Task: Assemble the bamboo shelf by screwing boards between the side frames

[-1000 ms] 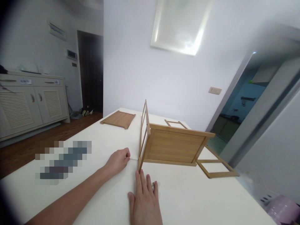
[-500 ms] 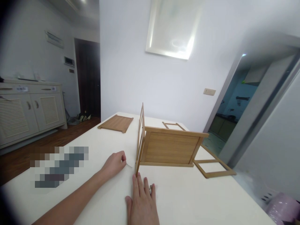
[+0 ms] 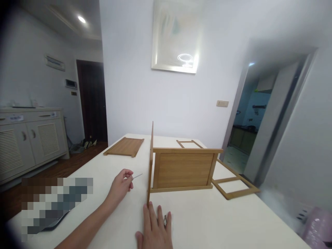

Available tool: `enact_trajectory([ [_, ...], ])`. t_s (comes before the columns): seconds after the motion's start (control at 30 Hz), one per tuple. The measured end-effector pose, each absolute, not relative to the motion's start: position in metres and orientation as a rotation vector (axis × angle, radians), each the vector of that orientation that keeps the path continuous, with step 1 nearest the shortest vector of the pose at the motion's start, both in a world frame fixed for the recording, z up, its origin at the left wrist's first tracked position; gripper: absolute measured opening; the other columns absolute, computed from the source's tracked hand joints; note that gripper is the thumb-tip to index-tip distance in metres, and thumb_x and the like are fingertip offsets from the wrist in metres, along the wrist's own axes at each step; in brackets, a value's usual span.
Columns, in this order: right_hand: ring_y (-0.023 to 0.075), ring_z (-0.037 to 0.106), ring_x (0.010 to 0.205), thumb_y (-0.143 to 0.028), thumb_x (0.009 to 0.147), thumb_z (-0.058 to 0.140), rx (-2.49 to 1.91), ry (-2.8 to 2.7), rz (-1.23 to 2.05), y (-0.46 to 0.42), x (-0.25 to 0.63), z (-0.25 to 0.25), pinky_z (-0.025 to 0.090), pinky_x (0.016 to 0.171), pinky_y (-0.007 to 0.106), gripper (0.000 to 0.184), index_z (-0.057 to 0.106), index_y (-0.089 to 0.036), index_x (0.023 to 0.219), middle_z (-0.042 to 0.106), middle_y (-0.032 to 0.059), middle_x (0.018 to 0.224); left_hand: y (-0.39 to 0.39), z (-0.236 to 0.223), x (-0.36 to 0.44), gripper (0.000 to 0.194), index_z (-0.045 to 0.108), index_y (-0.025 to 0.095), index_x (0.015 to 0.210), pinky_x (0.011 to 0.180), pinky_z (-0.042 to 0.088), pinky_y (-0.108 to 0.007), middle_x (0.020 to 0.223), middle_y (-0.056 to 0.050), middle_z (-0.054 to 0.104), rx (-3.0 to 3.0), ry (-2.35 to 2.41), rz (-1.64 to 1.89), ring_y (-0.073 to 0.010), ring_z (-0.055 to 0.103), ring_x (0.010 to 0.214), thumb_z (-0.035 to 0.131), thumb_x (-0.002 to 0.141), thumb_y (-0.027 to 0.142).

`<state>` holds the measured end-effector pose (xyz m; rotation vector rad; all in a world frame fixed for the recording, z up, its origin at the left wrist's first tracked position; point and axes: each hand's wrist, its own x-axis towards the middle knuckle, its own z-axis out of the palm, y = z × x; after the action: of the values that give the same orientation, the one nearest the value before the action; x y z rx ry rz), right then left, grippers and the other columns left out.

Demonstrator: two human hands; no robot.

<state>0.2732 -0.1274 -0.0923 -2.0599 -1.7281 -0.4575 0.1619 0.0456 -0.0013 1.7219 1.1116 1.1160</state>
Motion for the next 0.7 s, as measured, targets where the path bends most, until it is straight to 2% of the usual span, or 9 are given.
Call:
enact_trajectory([
  [0.1, 0.0385, 0.052, 0.125, -0.043, 0.09, 0.053, -2.053, -1.717, -0.47, -0.122, 0.273, -0.102, 0.037, 0.103, 0.065, 0.064, 0.03, -0.037, 0.149, 0.05, 0.0027, 0.143, 0.039, 0.025, 0.165, 0.013, 0.049, 0.021, 0.089, 0.046, 0.045, -0.022, 0.071, 0.005, 0.053, 1.514, 0.928, 1.243, -0.0099, 0.057, 0.049, 0.049, 0.079, 0.028],
  [0.23, 0.0386, 0.053, 0.124, -0.048, 0.089, 0.054, -1.981, -1.734, -0.577, -0.122, 0.284, -0.094, 0.039, 0.101, 0.064, 0.067, 0.029, -0.036, 0.15, 0.051, 0.0052, 0.142, 0.031, 0.069, 0.169, 0.018, 0.048, 0.02, 0.091, 0.045, 0.042, -0.022, 0.063, 0.006, 0.054, 1.452, 0.823, 1.34, -0.0104, 0.054, 0.048, 0.053, 0.077, 0.031],
  [0.33, 0.0345, 0.058, 0.12, -0.049, 0.09, 0.053, -1.743, -1.924, -0.766, -0.133, 0.299, -0.052, 0.045, 0.098, 0.055, 0.065, 0.033, -0.032, 0.149, 0.055, 0.0067, 0.138, 0.029, 0.095, 0.175, 0.019, 0.047, 0.021, 0.092, 0.046, 0.042, -0.021, 0.06, 0.006, 0.054, 1.402, 0.757, 1.423, -0.0105, 0.052, 0.048, 0.054, 0.077, 0.03],
  [0.47, 0.0273, 0.055, 0.124, -0.026, 0.093, 0.052, -1.528, -1.826, -1.036, -0.14, 0.312, 0.04, 0.038, 0.108, 0.051, 0.045, 0.05, -0.022, 0.138, 0.061, 0.0095, 0.133, 0.029, 0.116, 0.185, 0.012, 0.047, 0.022, 0.089, 0.045, 0.038, -0.019, 0.057, 0.007, 0.049, 1.343, 0.654, 1.539, -0.0093, 0.046, 0.048, 0.052, 0.078, 0.025],
  [0.53, 0.0239, 0.056, 0.123, -0.016, 0.091, 0.051, -1.39, -1.721, -1.087, -0.131, 0.317, 0.079, 0.038, 0.108, 0.049, 0.041, 0.054, -0.019, 0.132, 0.064, 0.0108, 0.128, 0.031, 0.123, 0.192, 0.009, 0.047, 0.022, 0.087, 0.045, 0.036, -0.019, 0.057, 0.008, 0.047, 1.324, 0.619, 1.601, -0.0087, 0.044, 0.048, 0.05, 0.079, 0.023],
  [0.6, 0.0222, 0.057, 0.12, -0.012, 0.091, 0.051, -1.279, -1.654, -1.114, -0.114, 0.323, 0.104, 0.041, 0.106, 0.046, 0.037, 0.056, -0.018, 0.127, 0.066, 0.0113, 0.122, 0.034, 0.127, 0.199, 0.007, 0.046, 0.022, 0.086, 0.045, 0.034, -0.019, 0.059, 0.007, 0.045, 1.312, 0.606, 1.658, -0.0082, 0.042, 0.048, 0.05, 0.08, 0.022],
  [0.7, 0.024, 0.054, 0.122, -0.012, 0.09, 0.051, -1.227, -1.599, -1.126, -0.082, 0.333, 0.115, 0.042, 0.104, 0.047, 0.036, 0.056, -0.016, 0.126, 0.065, 0.0125, 0.122, 0.04, 0.12, 0.209, 0.005, 0.043, 0.023, 0.088, 0.045, 0.034, -0.019, 0.063, 0.007, 0.043, 1.314, 0.653, 1.697, -0.0078, 0.04, 0.048, 0.046, 0.084, 0.024],
])
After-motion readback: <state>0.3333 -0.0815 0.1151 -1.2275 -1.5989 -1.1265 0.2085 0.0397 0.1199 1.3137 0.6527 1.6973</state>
